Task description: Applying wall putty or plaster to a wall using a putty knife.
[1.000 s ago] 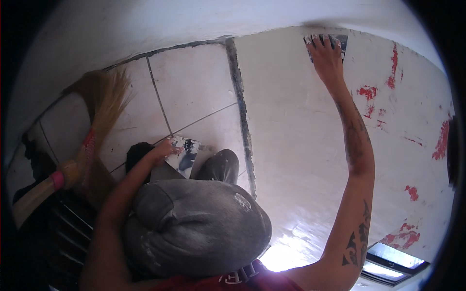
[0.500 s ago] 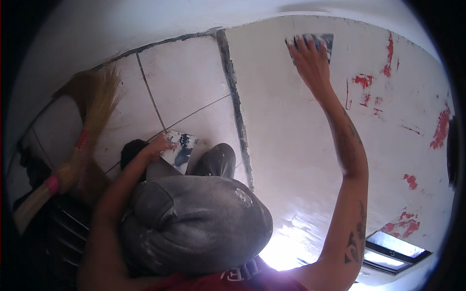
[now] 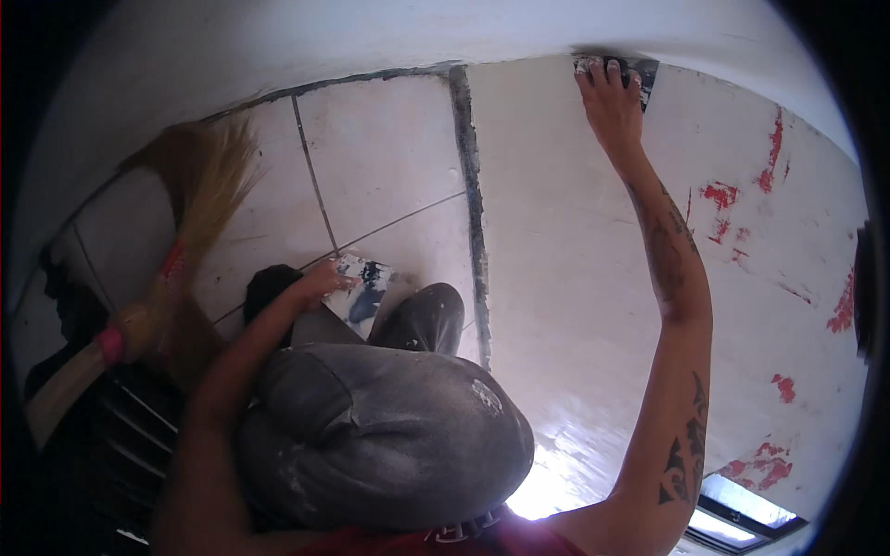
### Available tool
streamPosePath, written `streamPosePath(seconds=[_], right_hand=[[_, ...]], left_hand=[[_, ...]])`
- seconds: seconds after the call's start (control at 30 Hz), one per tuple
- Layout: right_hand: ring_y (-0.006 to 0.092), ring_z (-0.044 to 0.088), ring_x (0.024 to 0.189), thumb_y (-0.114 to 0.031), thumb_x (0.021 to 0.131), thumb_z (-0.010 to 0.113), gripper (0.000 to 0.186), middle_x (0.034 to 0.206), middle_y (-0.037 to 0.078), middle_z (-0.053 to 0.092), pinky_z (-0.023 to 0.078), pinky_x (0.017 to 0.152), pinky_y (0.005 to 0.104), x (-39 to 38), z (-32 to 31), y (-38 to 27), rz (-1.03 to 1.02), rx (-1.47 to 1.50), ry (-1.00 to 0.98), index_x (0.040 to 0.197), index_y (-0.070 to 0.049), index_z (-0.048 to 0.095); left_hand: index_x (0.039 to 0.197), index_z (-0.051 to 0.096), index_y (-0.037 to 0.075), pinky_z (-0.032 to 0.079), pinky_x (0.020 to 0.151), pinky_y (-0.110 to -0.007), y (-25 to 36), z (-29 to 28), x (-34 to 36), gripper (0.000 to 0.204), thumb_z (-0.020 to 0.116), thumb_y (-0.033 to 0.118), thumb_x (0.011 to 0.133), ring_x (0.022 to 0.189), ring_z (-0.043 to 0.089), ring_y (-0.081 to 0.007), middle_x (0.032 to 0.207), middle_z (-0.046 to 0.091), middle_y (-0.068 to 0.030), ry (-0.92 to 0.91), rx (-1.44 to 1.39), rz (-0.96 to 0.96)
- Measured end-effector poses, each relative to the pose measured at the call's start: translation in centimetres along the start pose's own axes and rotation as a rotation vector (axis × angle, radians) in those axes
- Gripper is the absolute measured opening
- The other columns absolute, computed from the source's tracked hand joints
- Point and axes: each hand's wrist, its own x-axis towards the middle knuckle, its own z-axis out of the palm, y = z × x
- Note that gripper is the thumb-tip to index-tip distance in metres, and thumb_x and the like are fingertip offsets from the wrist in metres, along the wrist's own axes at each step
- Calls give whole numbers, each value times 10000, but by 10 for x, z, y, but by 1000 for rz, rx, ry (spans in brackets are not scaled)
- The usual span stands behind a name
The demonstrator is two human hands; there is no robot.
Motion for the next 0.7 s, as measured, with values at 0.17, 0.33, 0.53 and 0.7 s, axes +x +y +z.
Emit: streamPosePath(seconds=[0.17,0.33,0.53,0.7], right_hand=[[198,427,929,-186,695,507,198,971,10,469,360,762,425,-1,4,0,8,-9,33,889,-147,503],[199,428,919,-183,690,505,197,936,4,468,357,773,430,-12,-4,3,10,61,-10,882,-141,510],[200,416,949,-175,708,486,210,972,13,461,347,788,426,-48,-26,-1,-21,41,-117,914,-136,498],[201,403,979,-175,713,481,234,1003,25,456,336,800,426,-88,-57,-15,-49,44,-281,944,-139,495]], left_hand=[[964,459,14,454,570,-259,-1,0,-1,297,592,54,700,668,552,-120,792,560,-52,-59,128,202],[947,468,17,455,553,-267,1,3,-5,304,607,115,695,673,556,-139,801,559,-73,-20,11,87],[941,472,34,455,563,-264,-4,1,-3,309,627,124,689,666,556,-130,799,565,-49,-70,-41,137],[959,478,34,454,590,-260,-6,-2,1,312,622,111,693,710,557,-128,825,564,-53,-12,100,103]])
